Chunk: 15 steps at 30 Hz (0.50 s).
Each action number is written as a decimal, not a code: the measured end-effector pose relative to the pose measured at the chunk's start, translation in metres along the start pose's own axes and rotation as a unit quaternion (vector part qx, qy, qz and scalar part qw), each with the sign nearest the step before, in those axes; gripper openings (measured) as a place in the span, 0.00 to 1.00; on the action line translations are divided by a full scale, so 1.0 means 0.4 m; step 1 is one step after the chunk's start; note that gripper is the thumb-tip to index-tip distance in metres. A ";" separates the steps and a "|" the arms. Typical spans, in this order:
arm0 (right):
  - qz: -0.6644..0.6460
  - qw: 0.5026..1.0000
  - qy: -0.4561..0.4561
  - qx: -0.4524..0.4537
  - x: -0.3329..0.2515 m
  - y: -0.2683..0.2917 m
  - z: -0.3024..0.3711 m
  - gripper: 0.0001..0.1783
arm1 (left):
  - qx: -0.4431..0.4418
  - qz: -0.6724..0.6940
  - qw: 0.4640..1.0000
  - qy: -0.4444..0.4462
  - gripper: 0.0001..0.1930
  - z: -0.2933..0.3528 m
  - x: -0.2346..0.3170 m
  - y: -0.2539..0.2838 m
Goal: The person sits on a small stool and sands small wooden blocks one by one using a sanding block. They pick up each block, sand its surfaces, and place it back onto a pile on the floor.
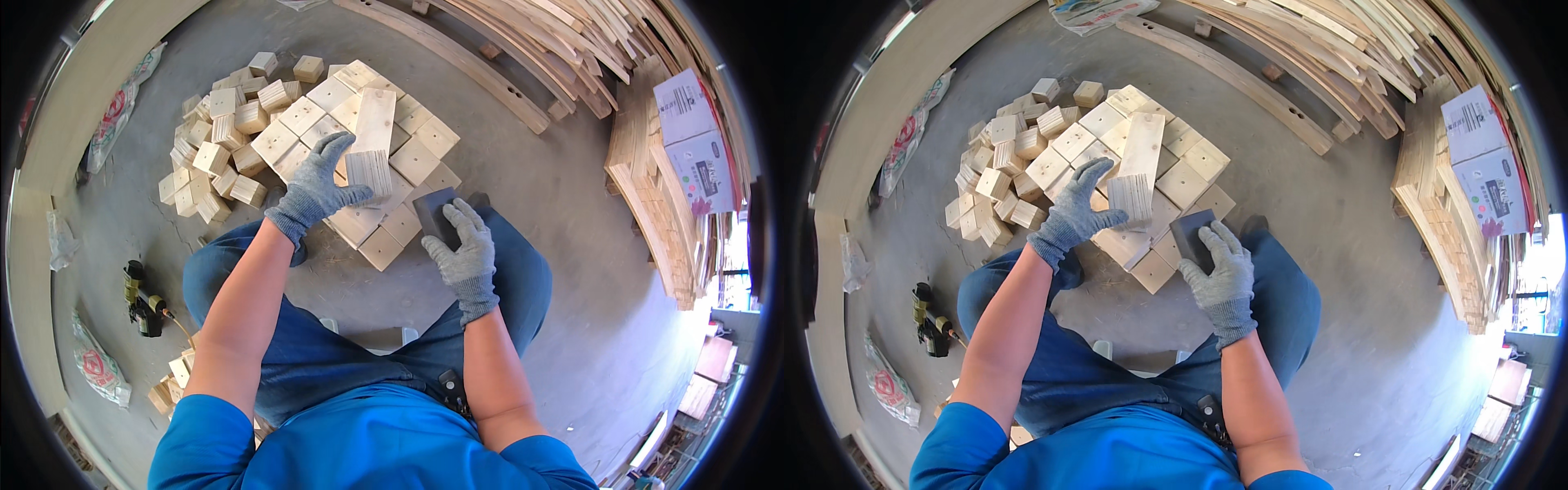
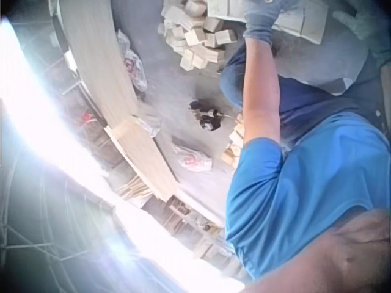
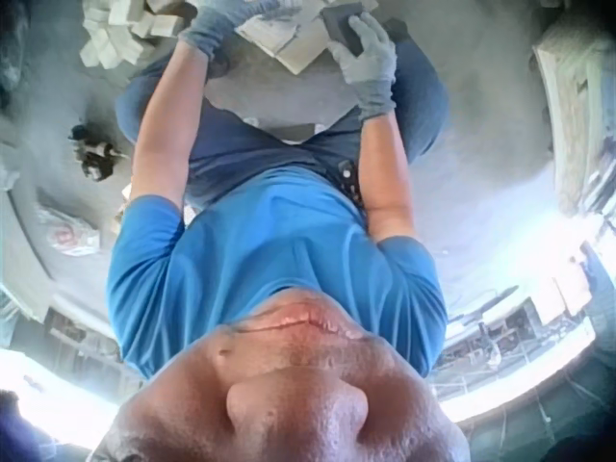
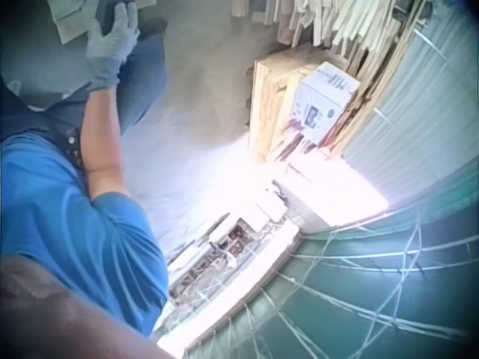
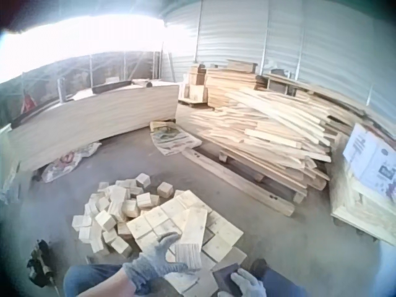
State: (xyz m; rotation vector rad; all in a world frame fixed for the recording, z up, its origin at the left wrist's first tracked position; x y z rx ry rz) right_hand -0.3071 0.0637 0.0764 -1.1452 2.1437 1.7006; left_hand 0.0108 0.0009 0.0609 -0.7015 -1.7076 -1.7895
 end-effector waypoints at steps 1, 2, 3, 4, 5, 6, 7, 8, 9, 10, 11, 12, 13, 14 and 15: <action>-0.006 1.000 -0.003 -0.002 -0.002 -0.004 0.000 0.35 | -0.001 0.003 1.000 -0.005 0.53 -0.007 0.005 0.000; -0.011 1.000 -0.007 -0.003 -0.006 -0.005 -0.001 0.35 | 0.021 -0.002 1.000 -0.023 0.47 -0.011 0.016 -0.010; -0.017 1.000 -0.010 -0.005 -0.006 -0.005 -0.004 0.36 | 0.012 -0.021 1.000 -0.007 0.47 -0.020 0.027 -0.018; -0.012 1.000 -0.014 -0.006 -0.003 -0.004 -0.005 0.35 | 0.002 -0.038 0.999 0.009 0.46 -0.028 0.048 -0.024; -0.013 1.000 -0.019 -0.002 0.000 -0.003 -0.005 0.35 | -0.008 -0.055 0.998 0.026 0.46 -0.036 0.061 -0.032; -0.015 1.000 -0.025 0.003 0.002 -0.001 -0.006 0.35 | -0.003 -0.079 0.997 0.018 0.46 -0.048 0.066 -0.040; -0.014 0.999 -0.030 0.006 0.007 0.002 -0.005 0.35 | -0.013 -0.095 0.995 0.023 0.46 -0.060 0.066 -0.051; -0.012 0.999 -0.035 0.006 0.012 0.004 -0.005 0.35 | -0.023 -0.112 0.993 0.029 0.46 -0.072 0.064 -0.060; -0.010 0.999 -0.040 0.005 0.017 0.005 -0.004 0.35 | -0.032 -0.128 0.991 0.035 0.46 -0.081 0.061 -0.067; -0.008 0.999 -0.044 0.005 0.021 0.004 -0.004 0.35 | -0.040 -0.119 0.991 0.039 0.46 -0.089 0.058 -0.071; -0.013 0.999 -0.046 0.004 0.024 0.003 -0.004 0.35 | -0.047 -0.110 0.992 0.043 0.46 -0.095 0.053 -0.074; -0.017 0.999 -0.048 0.003 0.027 0.002 -0.004 0.35 | -0.054 -0.102 0.992 0.047 0.46 -0.098 0.048 -0.077; -0.022 0.999 -0.050 0.003 0.028 0.001 -0.004 0.35 | -0.051 -0.093 0.993 0.046 0.46 -0.098 0.048 -0.077; -0.016 0.998 -0.054 -0.005 0.027 0.000 -0.006 0.35 | -0.048 -0.084 0.994 0.046 0.46 -0.097 0.048 -0.077; -0.011 0.998 -0.059 -0.013 0.026 -0.001 -0.008 0.35 | -0.045 -0.075 0.995 0.046 0.45 -0.096 0.048 -0.078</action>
Point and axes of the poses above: each hand's wrist, its own z-axis away from the middle knuckle, its own y-axis out of the back of the hand, x = y × z, the point moved 1 cm from there along -z, towards the middle knuckle, and after that the axes turned 12 degrees about y, right-handed, at the moved point
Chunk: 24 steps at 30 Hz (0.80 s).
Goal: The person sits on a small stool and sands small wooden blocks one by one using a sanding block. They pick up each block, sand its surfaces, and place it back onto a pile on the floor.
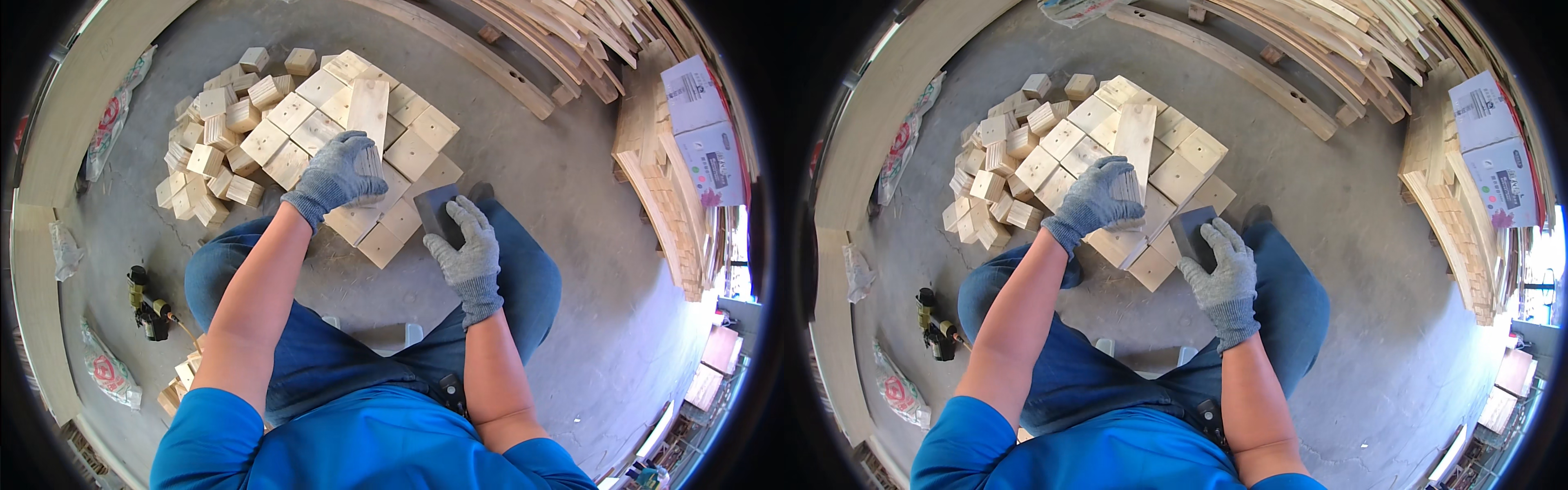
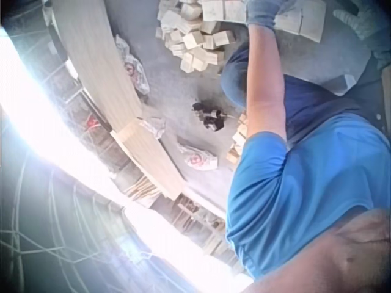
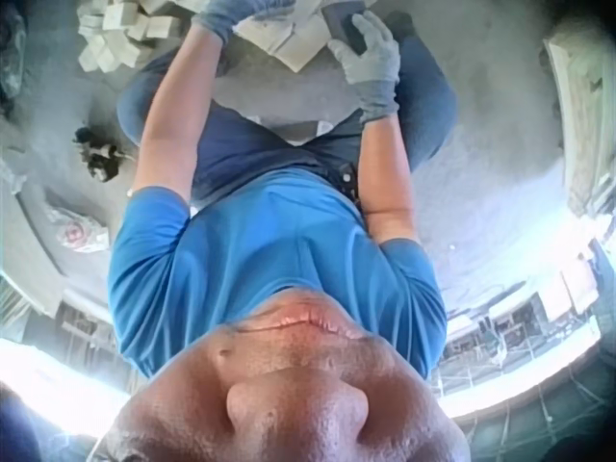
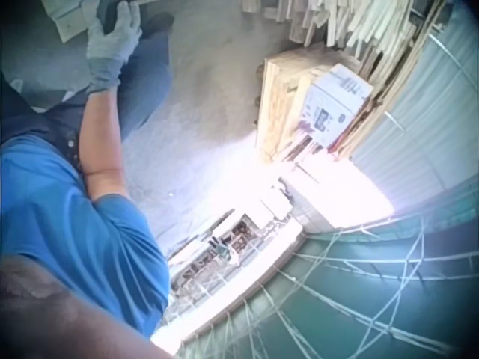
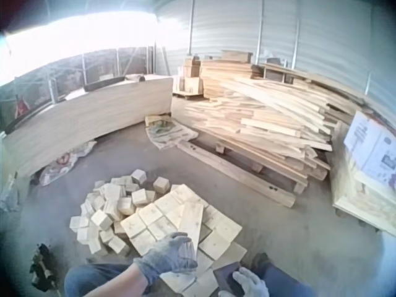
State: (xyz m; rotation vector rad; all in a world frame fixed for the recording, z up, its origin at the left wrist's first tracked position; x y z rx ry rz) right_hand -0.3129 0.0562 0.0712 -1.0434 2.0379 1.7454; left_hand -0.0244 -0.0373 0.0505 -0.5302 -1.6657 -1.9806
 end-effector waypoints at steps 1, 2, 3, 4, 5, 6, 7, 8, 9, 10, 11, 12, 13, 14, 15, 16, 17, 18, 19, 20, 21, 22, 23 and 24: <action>0.006 1.000 -0.003 -0.007 -0.001 -0.001 -0.003 0.35 | 0.005 0.008 1.000 0.004 0.46 0.001 -0.001 -0.003; 0.005 1.000 -0.003 -0.009 -0.001 -0.004 -0.005 0.35 | 0.009 0.016 1.000 0.009 0.46 0.004 -0.003 -0.008; 0.005 1.000 -0.003 -0.010 -0.001 -0.008 -0.005 0.35 | 0.014 0.025 1.000 0.013 0.46 0.006 -0.005 -0.011; 0.005 1.000 -0.002 -0.011 -0.001 -0.011 -0.007 0.35 | 0.018 0.028 0.999 0.019 0.46 0.008 -0.006 -0.011; 0.004 1.000 -0.001 -0.013 0.000 -0.012 -0.008 0.35 | 0.022 0.032 0.999 0.025 0.46 0.009 -0.007 -0.012; 0.004 1.000 -0.001 -0.014 0.000 -0.012 -0.009 0.35 | 0.027 0.036 0.999 0.030 0.46 0.010 -0.009 -0.013; 0.005 1.000 0.000 -0.015 -0.001 -0.012 -0.010 0.35 | 0.030 0.043 0.998 0.028 0.47 0.012 -0.011 -0.014; 0.003 1.000 0.000 -0.015 -0.001 -0.013 -0.010 0.35 | 0.034 0.050 0.998 0.027 0.47 0.013 -0.015 -0.016; 0.002 1.000 0.000 -0.014 -0.001 -0.012 -0.010 0.35 | 0.038 0.058 0.997 0.025 0.47 0.015 -0.018 -0.018; 0.001 1.000 0.000 -0.014 -0.002 -0.013 -0.010 0.35 | 0.043 0.066 0.997 0.019 0.46 0.018 -0.017 -0.018; 0.000 1.000 -0.002 -0.015 -0.002 -0.013 -0.010 0.35 | 0.048 0.074 0.996 0.014 0.46 0.021 -0.015 -0.018; -0.001 1.000 -0.004 -0.016 -0.003 -0.014 -0.010 0.36 | 0.054 0.083 0.995 0.009 0.45 0.024 -0.014 -0.018; -0.003 1.000 -0.006 -0.017 -0.004 -0.015 -0.011 0.36 | 0.062 0.080 0.995 0.000 0.44 0.025 -0.013 -0.020; -0.003 1.000 -0.007 -0.018 -0.003 -0.015 -0.011 0.36 | 0.069 0.077 0.995 -0.009 0.43 0.026 -0.012 -0.023; -0.004 1.000 -0.007 -0.020 -0.002 -0.015 -0.011 0.36 | 0.077 0.074 0.994 -0.018 0.42 0.026 -0.013 -0.026; -0.006 1.000 -0.007 -0.021 -0.002 -0.016 -0.012 0.36 | 0.084 0.076 0.993 -0.027 0.41 0.026 -0.019 -0.031; -0.004 1.000 -0.007 -0.024 -0.003 -0.018 -0.014 0.36 | 0.090 0.077 0.992 -0.036 0.40 0.026 -0.025 -0.035; -0.002 1.000 -0.007 -0.026 -0.006 -0.018 -0.016 0.36 | 0.097 0.079 0.991 -0.045 0.39 0.025 -0.032 -0.039; 0.001 1.000 -0.009 -0.028 -0.005 -0.018 -0.016 0.36 | 0.095 0.103 0.990 -0.035 0.37 0.023 -0.032 -0.040; -0.001 1.000 -0.011 -0.027 -0.006 -0.017 -0.016 0.36 | 0.094 0.126 0.987 -0.025 0.35 0.022 -0.031 -0.041; -0.002 1.000 -0.013 -0.027 -0.008 -0.016 -0.017 0.36 | 0.092 0.150 0.984 -0.014 0.33 0.020 -0.031 -0.041; -0.004 1.000 -0.015 -0.027 -0.010 -0.016 -0.018 0.36 | 0.098 0.146 0.984 -0.003 0.30 0.015 -0.034 -0.040; -0.007 1.000 -0.014 -0.025 -0.010 -0.018 -0.018 0.36 | 0.104 0.142 0.984 0.008 0.28 0.007 -0.037 -0.036; -0.009 1.000 -0.013 -0.024 -0.009 -0.020 -0.018 0.36 | 0.111 0.137 0.984 0.019 0.25 0.002 -0.040 -0.035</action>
Point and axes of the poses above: each hand's wrist, its own z-axis away from the middle knuckle, its own y-axis out of the back of the hand, x = y × z, the point moved 1 cm from there along -z, towards the middle knuckle, and after that the axes turned 12 degrees about y, right-handed, at the moved point
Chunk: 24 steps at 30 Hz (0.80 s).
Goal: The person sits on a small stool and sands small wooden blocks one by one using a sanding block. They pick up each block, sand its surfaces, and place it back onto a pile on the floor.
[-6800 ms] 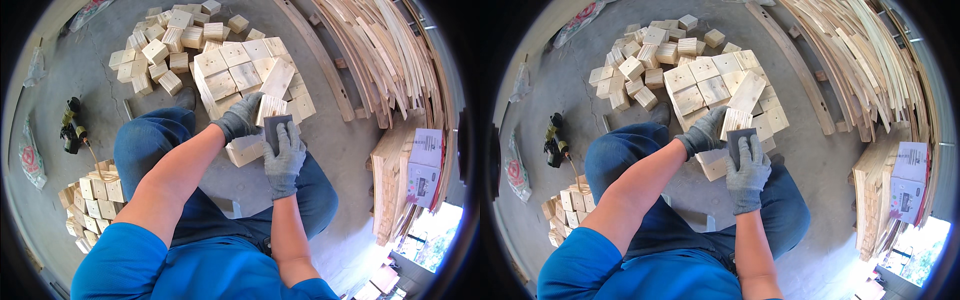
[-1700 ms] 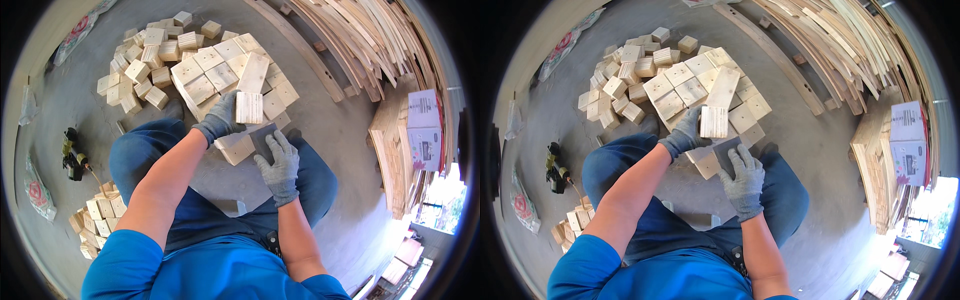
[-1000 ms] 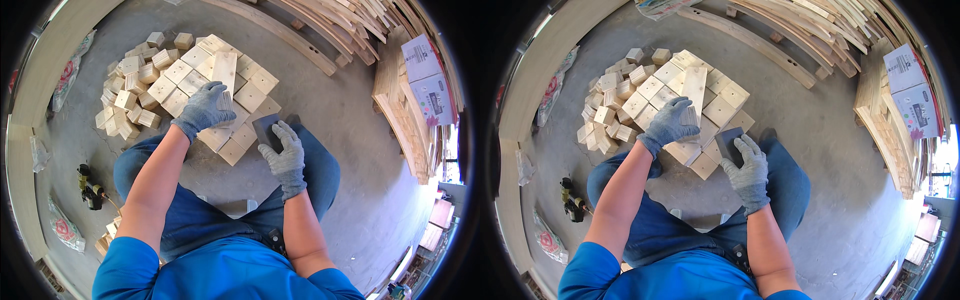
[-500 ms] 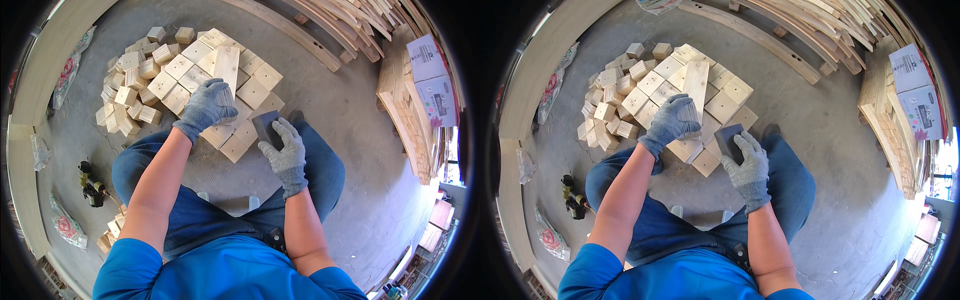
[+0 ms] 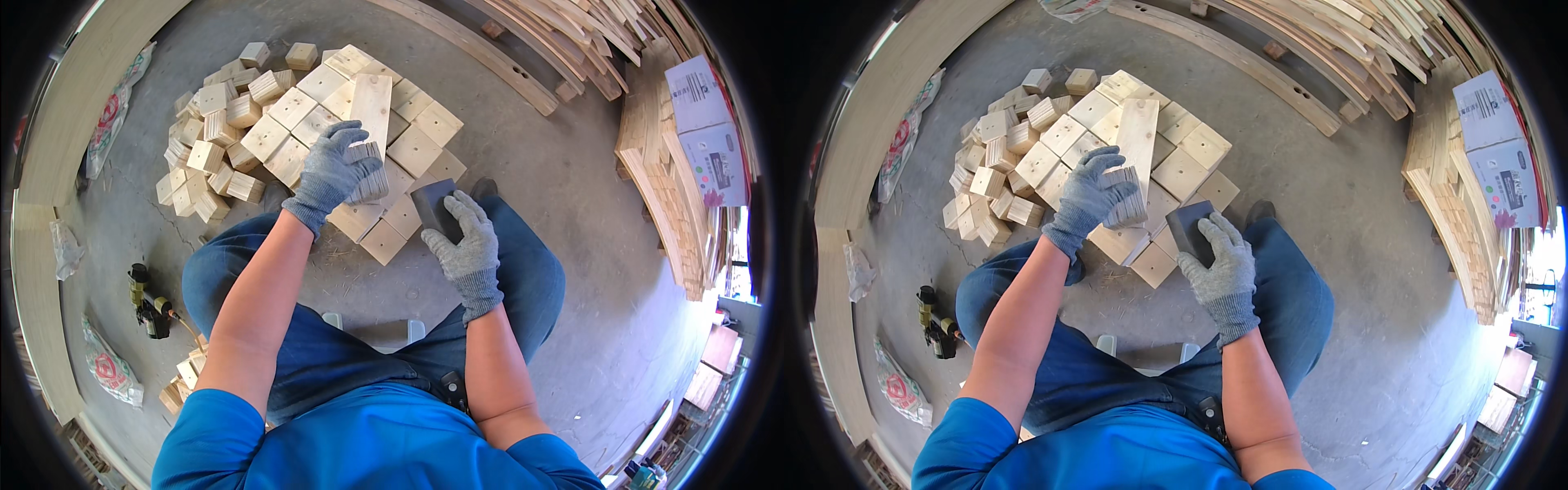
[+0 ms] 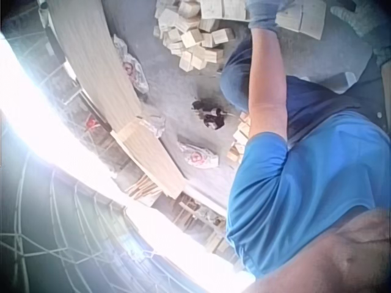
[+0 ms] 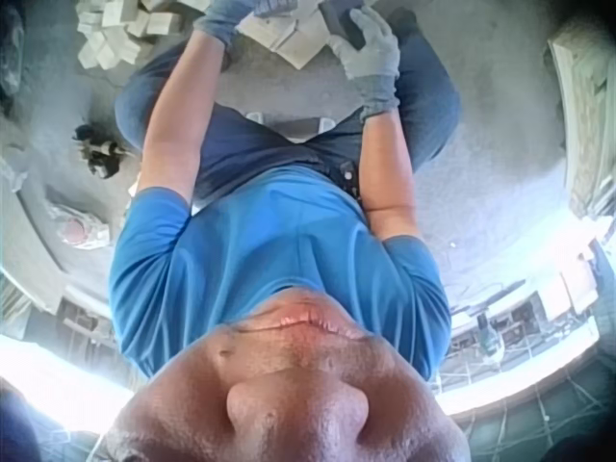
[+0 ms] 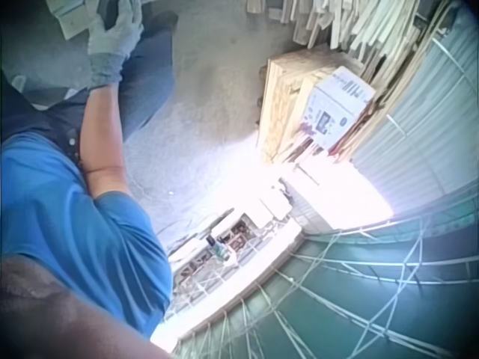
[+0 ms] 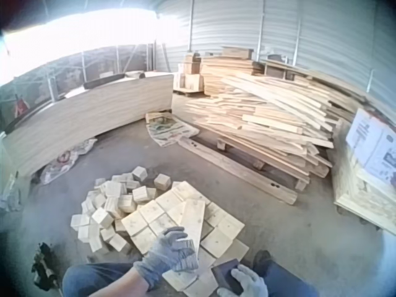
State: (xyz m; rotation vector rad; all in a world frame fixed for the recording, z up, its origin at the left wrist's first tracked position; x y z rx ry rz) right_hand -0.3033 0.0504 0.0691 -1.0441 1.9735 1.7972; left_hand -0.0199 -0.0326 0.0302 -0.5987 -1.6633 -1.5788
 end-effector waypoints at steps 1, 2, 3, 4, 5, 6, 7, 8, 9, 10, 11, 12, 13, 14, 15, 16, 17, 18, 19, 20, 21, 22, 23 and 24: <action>-0.001 1.000 0.001 0.002 0.004 -0.001 0.000 0.35 | -0.005 0.009 1.000 0.005 0.22 -0.001 0.004 -0.001; 0.001 1.000 0.003 0.004 0.009 -0.002 0.002 0.35 | -0.010 0.017 1.000 0.010 0.20 -0.001 0.009 -0.001; 0.003 1.000 0.006 0.007 0.014 -0.004 0.006 0.35 | -0.015 0.026 0.999 0.015 0.17 -0.002 0.013 -0.002; 0.004 1.000 0.010 0.008 0.015 -0.006 0.006 0.35 | -0.020 0.029 0.999 0.009 0.15 -0.004 0.008 -0.004; 0.003 1.000 0.009 0.007 0.013 -0.006 0.004 0.35 | -0.025 0.031 0.999 0.003 0.14 -0.008 0.000 -0.007; 0.003 1.000 0.008 0.006 0.008 -0.005 0.001 0.35 | -0.030 0.034 0.999 -0.003 0.12 -0.011 -0.007 -0.009; 0.003 1.000 0.005 0.004 0.006 -0.005 0.002 0.35 | -0.010 0.036 0.999 -0.025 0.11 -0.012 -0.009 -0.010; 0.003 1.000 0.003 0.004 0.007 -0.004 0.002 0.35 | 0.011 0.037 0.998 -0.047 0.10 -0.013 -0.011 -0.011; 0.002 1.000 0.001 0.003 0.007 -0.005 0.001 0.35 | 0.032 0.038 0.996 -0.069 0.09 -0.013 -0.013 -0.010; 0.001 1.000 0.000 0.003 0.006 -0.005 0.000 0.35 | 0.041 0.065 0.995 -0.060 0.09 -0.016 -0.011 -0.001; 0.001 1.000 0.003 0.005 0.005 -0.004 0.000 0.35 | 0.050 0.091 0.993 -0.050 0.09 -0.020 -0.011 0.011; 0.001 1.000 0.006 0.007 0.005 -0.003 0.002 0.35 | 0.060 0.117 0.991 -0.040 0.10 -0.023 -0.012 0.024; 0.000 1.000 0.010 0.009 0.003 -0.003 0.001 0.35 | 0.078 0.180 0.980 -0.028 0.10 -0.031 -0.011 0.036; -0.002 1.000 0.012 0.009 0.001 -0.004 0.000 0.35 | 0.083 0.250 0.965 -0.007 0.11 -0.033 -0.017 0.055; -0.005 1.000 0.014 0.008 0.000 -0.006 -0.002 0.35 | 0.095 0.286 0.953 0.017 0.11 -0.033 -0.025 0.079; -0.009 1.000 0.016 0.007 -0.001 -0.010 -0.003 0.35 | 0.108 0.320 0.940 0.040 0.12 -0.028 -0.019 0.114; -0.009 1.000 0.018 0.008 -0.001 -0.010 -0.003 0.35 | 0.132 0.342 0.929 0.041 0.12 -0.022 -0.006 0.142; -0.008 1.000 0.021 0.009 -0.001 -0.012 -0.002 0.36 | 0.155 0.316 0.935 0.033 0.12 -0.016 -0.012 0.168; -0.007 1.000 0.024 0.010 -0.001 -0.014 -0.002 0.36 | 0.159 0.319 0.933 0.051 0.13 -0.001 0.010 0.195; -0.005 1.000 0.025 0.013 0.001 -0.013 -0.001 0.36 | 0.162 0.323 0.930 0.069 0.13 0.019 0.030 0.217; -0.004 1.000 0.026 0.015 0.006 -0.013 0.001 0.36 | 0.148 0.286 0.943 0.087 0.14 0.032 0.025 0.231; -0.003 0.999 0.027 0.018 0.008 -0.013 0.002 0.36 | 0.135 0.249 0.953 0.106 0.14 0.046 0.013 0.255; -0.002 1.000 0.024 0.018 0.007 -0.012 0.002 0.36 | 0.122 0.210 0.962 0.124 0.15 0.060 0.006 0.268; 0.000 1.000 0.021 0.019 0.005 -0.011 0.002 0.35 | 0.123 0.172 0.974 0.085 0.18 0.078 0.007 0.263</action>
Point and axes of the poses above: each hand's wrist, its own z-axis away from the middle knuckle, its own y-axis out of the back of the hand, x = y × z, the point moved 1 cm from there along -z, towards the middle knuckle, and after that the axes turned 12 degrees about y, right-handed, at the moved point
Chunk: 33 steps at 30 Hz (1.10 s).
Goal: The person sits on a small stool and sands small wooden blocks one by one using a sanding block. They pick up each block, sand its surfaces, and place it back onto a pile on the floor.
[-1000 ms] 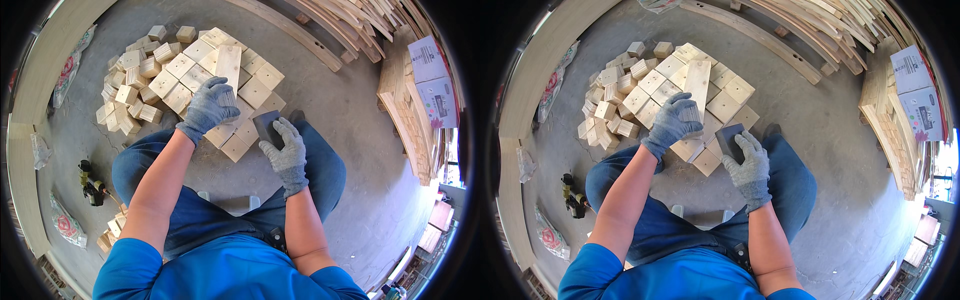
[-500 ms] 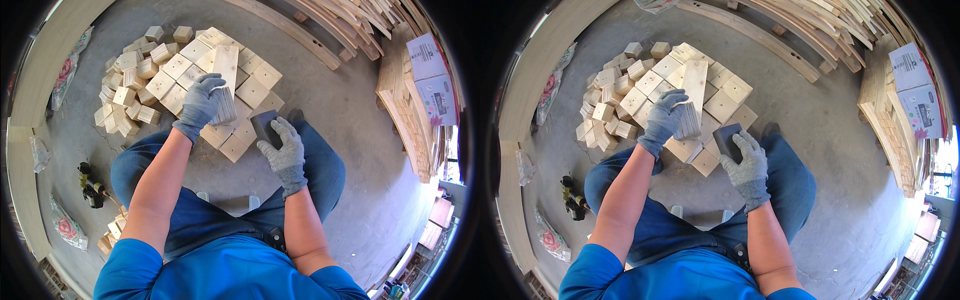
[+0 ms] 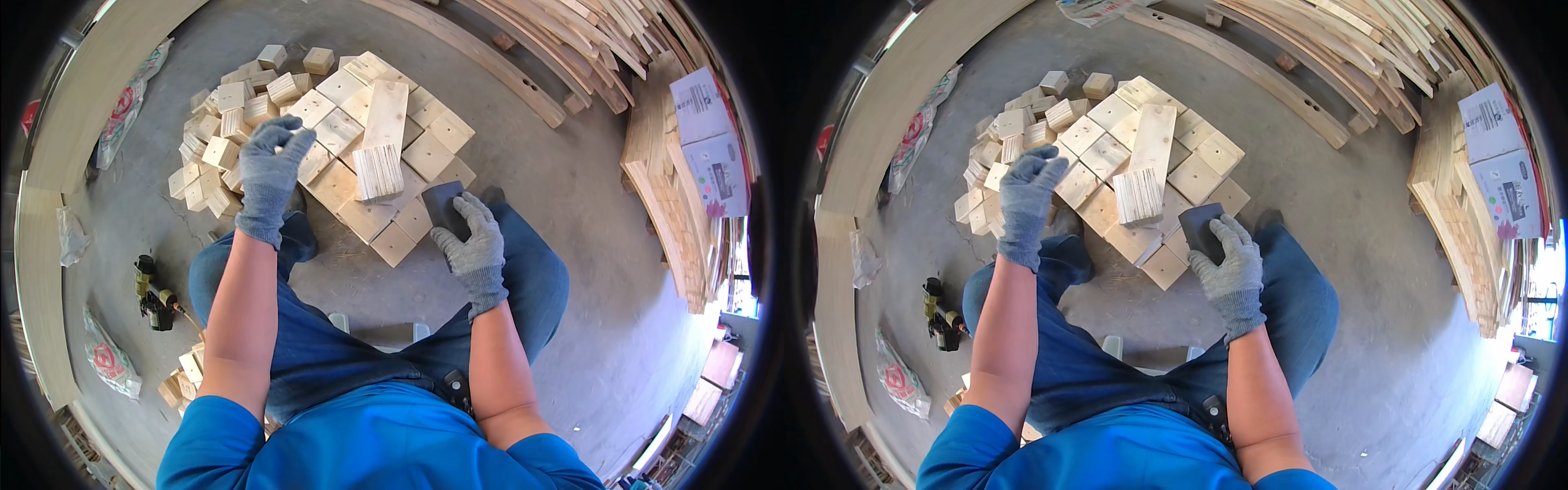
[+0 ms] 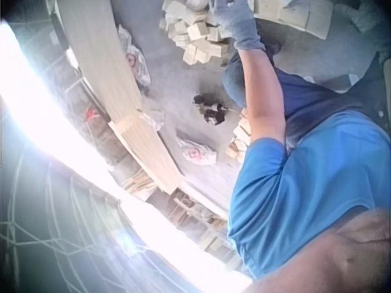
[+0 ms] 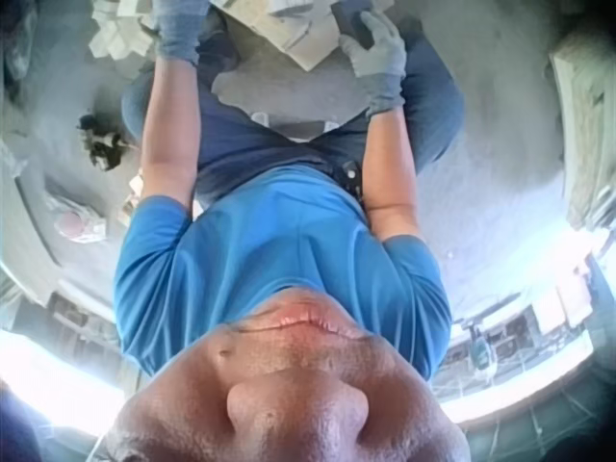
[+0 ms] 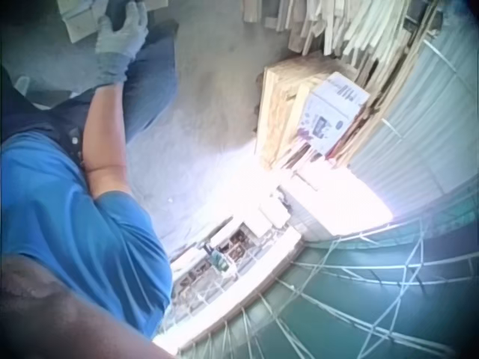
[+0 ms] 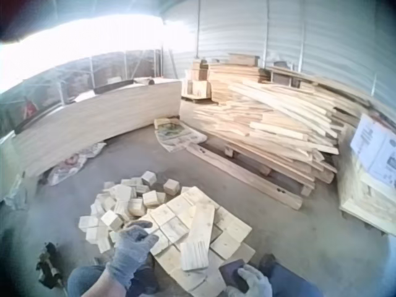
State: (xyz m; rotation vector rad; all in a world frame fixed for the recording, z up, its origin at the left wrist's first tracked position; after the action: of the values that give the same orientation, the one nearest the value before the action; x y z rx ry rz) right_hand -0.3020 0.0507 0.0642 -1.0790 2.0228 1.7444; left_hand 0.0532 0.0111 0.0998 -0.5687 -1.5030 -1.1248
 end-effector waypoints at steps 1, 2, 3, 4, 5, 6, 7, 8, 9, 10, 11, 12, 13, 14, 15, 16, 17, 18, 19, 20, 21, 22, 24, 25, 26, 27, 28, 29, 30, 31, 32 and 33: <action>-0.002 1.000 0.000 -0.001 -0.006 -0.003 -0.004 0.35 | 0.001 -0.037 0.998 -0.044 0.21 0.023 -0.009 0.003; -0.003 1.000 0.004 0.001 -0.008 -0.006 -0.005 0.35 | 0.001 -0.073 0.994 -0.087 0.24 0.037 -0.027 0.002; -0.004 1.000 0.007 0.004 -0.008 -0.012 -0.004 0.35 | -0.001 -0.174 0.978 -0.119 0.37 0.039 -0.070 -0.004; -0.004 1.000 0.012 0.005 -0.006 -0.016 -0.005 0.36 | -0.040 -0.141 0.986 -0.081 0.48 0.058 -0.119 -0.026; -0.001 1.000 0.015 0.004 0.000 -0.017 -0.001 0.36 | -0.075 -0.186 0.979 -0.041 0.56 0.079 -0.122 -0.054; -0.002 1.000 0.021 0.002 0.000 -0.021 0.000 0.36 | -0.093 -0.213 0.972 -0.037 0.63 0.091 -0.155 -0.076; -0.003 1.000 0.027 -0.001 -0.003 -0.024 0.000 0.36 | -0.114 -0.225 0.968 -0.015 0.66 0.100 -0.165 -0.102; -0.003 1.000 0.031 -0.002 -0.008 -0.023 0.001 0.36 | -0.137 -0.235 0.962 0.008 0.70 0.108 -0.176 -0.129; -0.002 0.999 0.035 -0.003 -0.016 -0.022 0.000 0.36 | -0.142 -0.226 0.964 0.010 0.71 0.108 -0.188 -0.147; -0.004 0.999 0.037 -0.006 -0.024 -0.023 0.000 0.36 | -0.148 -0.218 0.965 0.014 0.72 0.106 -0.197 -0.160; 0.002 0.999 0.043 -0.009 -0.033 -0.024 -0.002 0.36 | -0.154 -0.209 0.966 0.018 0.73 0.102 -0.206 -0.170; 0.007 0.999 0.048 -0.011 -0.041 -0.025 -0.006 0.36 | -0.153 -0.208 0.966 0.011 0.75 0.094 -0.214 -0.178; 0.015 0.998 0.052 -0.012 -0.047 -0.024 -0.008 0.36 | -0.155 -0.206 0.966 0.003 0.76 0.085 -0.216 -0.190; 0.017 0.998 0.060 -0.008 -0.051 -0.024 -0.011 0.36 | -0.157 -0.204 0.966 -0.006 0.77 0.077 -0.218 -0.202; 0.019 0.997 0.068 -0.005 -0.055 -0.025 -0.015 0.36 | -0.159 -0.198 0.967 -0.006 0.76 0.071 -0.220 -0.213; 0.019 0.997 0.076 -0.001 -0.060 -0.029 -0.019 0.36 | -0.170 -0.164 0.972 -0.004 0.74 0.065 -0.233 -0.223; 0.019 0.996 0.087 -0.003 -0.068 -0.035 -0.027 0.36 | -0.180 -0.130 0.975 -0.003 0.73 0.059 -0.245 -0.232; 0.018 0.995 0.097 -0.005 -0.077 -0.043 -0.038 0.36 | -0.189 -0.097 0.977 -0.001 0.72 0.054 -0.259 -0.237; 0.019 0.994 0.106 -0.006 -0.085 -0.051 -0.047 0.35 | -0.179 -0.088 0.980 -0.015 0.70 0.054 -0.269 -0.244; 0.038 0.993 0.115 -0.017 -0.099 -0.058 -0.058 0.35 | -0.167 -0.080 0.982 -0.029 0.68 0.055 -0.280 -0.248; 0.057 0.990 0.124 -0.028 -0.117 -0.065 -0.071 0.35 | -0.154 -0.072 0.984 -0.043 0.67 0.056 -0.292 -0.250; 0.077 0.987 0.133 -0.037 -0.126 -0.073 -0.083 0.34 | -0.157 -0.072 0.984 -0.043 0.66 0.057 -0.290 -0.251; 0.103 0.981 0.150 -0.059 -0.126 -0.096 -0.103 0.33 | -0.161 -0.074 0.983 -0.043 0.63 0.059 -0.289 -0.247; 0.116 0.978 0.162 -0.062 -0.127 -0.111 -0.117 0.33 | -0.162 -0.077 0.983 -0.041 0.62 0.057 -0.291 -0.246; 0.128 0.974 0.174 -0.065 -0.128 -0.127 -0.133 0.34 | -0.163 -0.081 0.983 -0.039 0.62 0.055 -0.292 -0.249; 0.151 0.969 0.185 -0.058 -0.124 -0.140 -0.155 0.33 | -0.164 -0.085 0.982 -0.036 0.61 0.054 -0.294 -0.250; 0.157 0.969 0.183 -0.060 -0.122 -0.152 -0.186 0.33 | -0.163 -0.074 0.983 -0.035 0.61 0.054 -0.297 -0.253; 0.163 0.968 0.181 -0.061 -0.120 -0.163 -0.225 0.33 | -0.163 -0.063 0.984 -0.035 0.60 0.055 -0.298 -0.258; 0.170 0.967 0.179 -0.061 -0.119 -0.176 -0.264 0.33 | -0.164 -0.052 0.985 -0.035 0.60 0.056 -0.301 -0.259; 0.171 0.968 0.172 -0.066 -0.118 -0.184 -0.306 0.33 | -0.152 -0.060 0.985 -0.051 0.60 0.055 -0.309 -0.264; 0.170 0.969 0.166 -0.069 -0.121 -0.195 -0.350 0.33 | -0.157 -0.037 0.986 -0.052 0.60 0.053 -0.313 -0.267; 0.169 0.970 0.160 -0.072 -0.122 -0.202 -0.381 0.32 | -0.162 -0.015 0.985 -0.052 0.59 0.051 -0.316 -0.272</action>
State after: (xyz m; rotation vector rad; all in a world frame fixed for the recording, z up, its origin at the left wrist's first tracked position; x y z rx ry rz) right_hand -0.1734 -0.0738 0.0724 -1.1804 2.4254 2.0181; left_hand -0.0143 0.0102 -0.0540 -0.8411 -1.4294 -1.3926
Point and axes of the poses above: each hand's wrist, its own z-axis away from the middle knuckle, its own y-axis out of the back of the hand, x = y × z, the point moved 1 cm from there along -z, towards the middle knuckle, and after that the axes turned 12 degrees about y, right-handed, at the moved point
